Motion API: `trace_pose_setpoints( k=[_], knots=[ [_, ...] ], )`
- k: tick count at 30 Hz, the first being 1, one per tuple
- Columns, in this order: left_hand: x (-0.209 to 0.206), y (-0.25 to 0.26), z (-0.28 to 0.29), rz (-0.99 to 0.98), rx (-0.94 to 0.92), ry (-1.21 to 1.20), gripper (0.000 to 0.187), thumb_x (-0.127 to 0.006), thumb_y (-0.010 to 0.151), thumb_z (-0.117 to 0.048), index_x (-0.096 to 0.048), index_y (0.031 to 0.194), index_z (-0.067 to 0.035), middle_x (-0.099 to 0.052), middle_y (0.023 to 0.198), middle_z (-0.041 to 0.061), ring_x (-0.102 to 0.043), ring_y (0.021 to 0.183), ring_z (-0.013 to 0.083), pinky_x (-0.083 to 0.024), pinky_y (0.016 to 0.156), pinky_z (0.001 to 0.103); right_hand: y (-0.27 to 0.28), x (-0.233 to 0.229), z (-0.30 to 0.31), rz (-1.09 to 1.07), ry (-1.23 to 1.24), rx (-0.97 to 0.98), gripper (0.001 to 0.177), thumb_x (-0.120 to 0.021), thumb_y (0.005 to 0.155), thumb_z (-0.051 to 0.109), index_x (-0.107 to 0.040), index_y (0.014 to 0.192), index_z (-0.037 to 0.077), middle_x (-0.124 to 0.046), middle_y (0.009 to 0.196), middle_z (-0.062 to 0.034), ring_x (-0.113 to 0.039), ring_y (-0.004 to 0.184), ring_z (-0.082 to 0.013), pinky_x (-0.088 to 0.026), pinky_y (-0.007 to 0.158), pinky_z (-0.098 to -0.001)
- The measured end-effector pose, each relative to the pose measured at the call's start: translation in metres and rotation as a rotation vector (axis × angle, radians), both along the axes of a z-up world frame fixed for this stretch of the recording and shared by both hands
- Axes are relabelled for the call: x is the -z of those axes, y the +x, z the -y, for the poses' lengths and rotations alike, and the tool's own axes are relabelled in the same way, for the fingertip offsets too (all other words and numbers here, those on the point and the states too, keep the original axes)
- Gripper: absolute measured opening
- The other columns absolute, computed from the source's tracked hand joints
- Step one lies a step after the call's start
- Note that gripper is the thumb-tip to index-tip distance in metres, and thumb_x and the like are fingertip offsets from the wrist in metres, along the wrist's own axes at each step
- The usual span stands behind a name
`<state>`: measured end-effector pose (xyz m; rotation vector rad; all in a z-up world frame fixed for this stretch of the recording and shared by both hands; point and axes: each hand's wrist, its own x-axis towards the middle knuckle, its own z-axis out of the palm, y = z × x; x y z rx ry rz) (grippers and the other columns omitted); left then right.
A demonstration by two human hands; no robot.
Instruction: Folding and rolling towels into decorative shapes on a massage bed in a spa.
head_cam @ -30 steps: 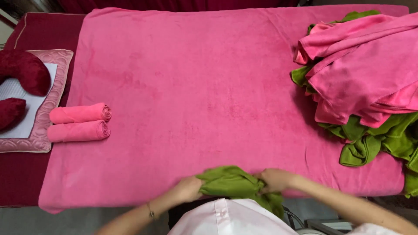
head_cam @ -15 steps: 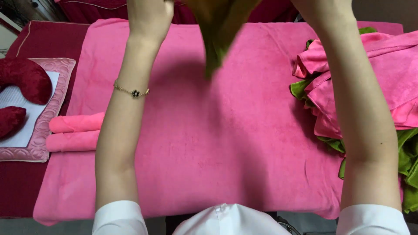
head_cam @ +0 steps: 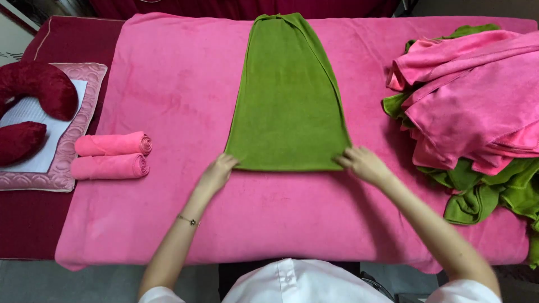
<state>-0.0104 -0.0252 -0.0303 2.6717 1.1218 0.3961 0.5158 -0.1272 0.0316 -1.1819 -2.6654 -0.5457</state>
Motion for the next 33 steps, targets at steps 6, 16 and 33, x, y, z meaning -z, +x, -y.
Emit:
trace_pose_setpoints(
  k=[6,16,33],
  knots=[
    [0.025,-0.027,0.040,0.124,-0.009,0.199,0.033,-0.066,0.093,-0.001,-0.075,0.122,-0.013,-0.076,0.122,0.010,-0.068,0.124,0.0309,-0.050,0.116,0.045,-0.001,0.054,0.080,-0.234,0.016,0.107,0.030,-0.055,0.099,0.007,-0.075,0.120,0.018,-0.077,0.120,-0.0053,-0.072,0.112,-0.0233,-0.054,0.089,-0.0359],
    [0.046,-0.055,0.142,0.233,0.019,0.242,0.039,-0.062,0.096,-0.001,-0.073,0.132,-0.012,-0.073,0.134,0.011,-0.068,0.124,0.0318,-0.054,0.111,0.042,-0.029,0.049,0.164,-0.381,0.057,0.198,0.035,-0.063,0.093,0.008,-0.076,0.123,0.022,-0.077,0.129,0.0008,-0.070,0.122,-0.0138,-0.052,0.104,-0.0358],
    [0.024,-0.060,0.260,0.140,0.037,0.187,0.049,-0.052,0.099,0.012,-0.057,0.146,-0.001,-0.059,0.151,0.015,-0.057,0.140,0.0317,-0.043,0.124,0.045,-0.023,0.044,0.253,-0.290,-0.192,0.123,0.044,-0.058,0.102,0.019,-0.058,0.146,0.014,-0.060,0.152,-0.0035,-0.056,0.142,-0.0196,-0.039,0.122,-0.0476]
  ],
)
